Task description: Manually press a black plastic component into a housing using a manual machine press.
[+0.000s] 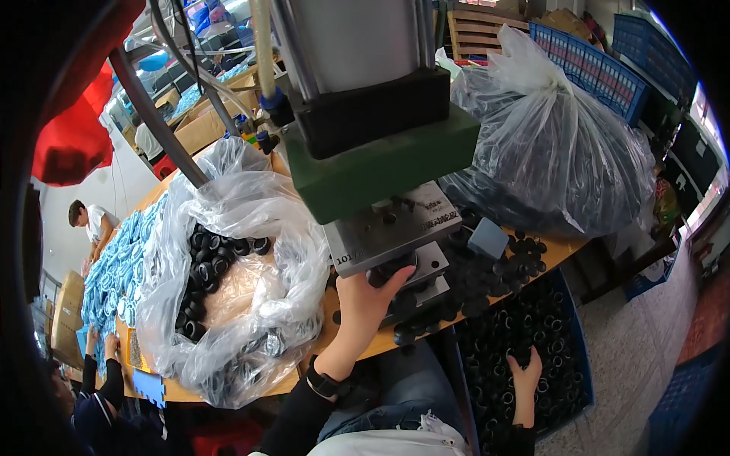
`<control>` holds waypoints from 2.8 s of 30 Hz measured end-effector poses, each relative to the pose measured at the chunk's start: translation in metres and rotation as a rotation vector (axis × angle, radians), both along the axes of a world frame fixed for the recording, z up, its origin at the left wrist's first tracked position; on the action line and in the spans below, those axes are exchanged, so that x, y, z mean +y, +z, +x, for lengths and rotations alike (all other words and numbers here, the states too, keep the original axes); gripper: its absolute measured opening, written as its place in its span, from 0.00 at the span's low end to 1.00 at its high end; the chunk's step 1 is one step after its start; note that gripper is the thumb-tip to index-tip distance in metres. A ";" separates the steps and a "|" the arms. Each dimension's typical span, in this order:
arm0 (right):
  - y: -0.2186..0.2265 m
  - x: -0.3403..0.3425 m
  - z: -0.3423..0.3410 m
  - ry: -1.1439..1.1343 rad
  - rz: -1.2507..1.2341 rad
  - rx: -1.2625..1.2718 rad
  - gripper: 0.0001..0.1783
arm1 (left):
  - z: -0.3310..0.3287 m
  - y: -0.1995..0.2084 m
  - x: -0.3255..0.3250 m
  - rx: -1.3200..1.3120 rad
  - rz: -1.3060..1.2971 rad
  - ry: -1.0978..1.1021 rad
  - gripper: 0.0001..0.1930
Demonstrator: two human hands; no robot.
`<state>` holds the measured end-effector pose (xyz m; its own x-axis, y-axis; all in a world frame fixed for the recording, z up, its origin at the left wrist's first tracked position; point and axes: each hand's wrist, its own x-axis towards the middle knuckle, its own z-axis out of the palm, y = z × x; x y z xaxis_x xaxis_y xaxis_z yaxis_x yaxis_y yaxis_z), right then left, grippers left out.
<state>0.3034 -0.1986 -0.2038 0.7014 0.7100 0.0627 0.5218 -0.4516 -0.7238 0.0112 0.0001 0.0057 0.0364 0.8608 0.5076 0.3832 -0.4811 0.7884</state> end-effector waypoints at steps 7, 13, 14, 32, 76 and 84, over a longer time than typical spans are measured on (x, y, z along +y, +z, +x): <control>0.091 0.118 -0.031 0.363 0.246 -0.293 0.34 | -0.010 -0.014 -0.003 0.038 -0.022 -0.018 0.21; 0.082 0.240 -0.046 0.608 0.074 -0.660 0.28 | -0.060 0.002 -0.021 0.087 0.008 -0.112 0.28; 0.073 0.250 -0.043 0.621 0.012 -0.642 0.27 | -0.073 0.003 -0.025 0.106 0.015 -0.070 0.28; 0.172 0.155 -0.139 0.665 0.677 0.006 0.23 | -0.268 -0.119 0.157 0.747 -0.055 0.553 0.20; -0.014 -0.033 -0.013 -0.035 -0.149 -0.192 0.23 | -0.020 -0.009 -0.005 -0.123 0.090 -0.222 0.20; -0.024 -0.012 0.002 -0.029 -0.208 0.085 0.38 | -0.009 -0.014 0.000 0.091 0.089 0.011 0.15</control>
<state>0.3057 -0.2105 -0.2276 0.7181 0.6810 -0.1435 0.4474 -0.6096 -0.6544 0.0026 0.0004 -0.0079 0.0767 0.8128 0.5774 0.4570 -0.5434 0.7042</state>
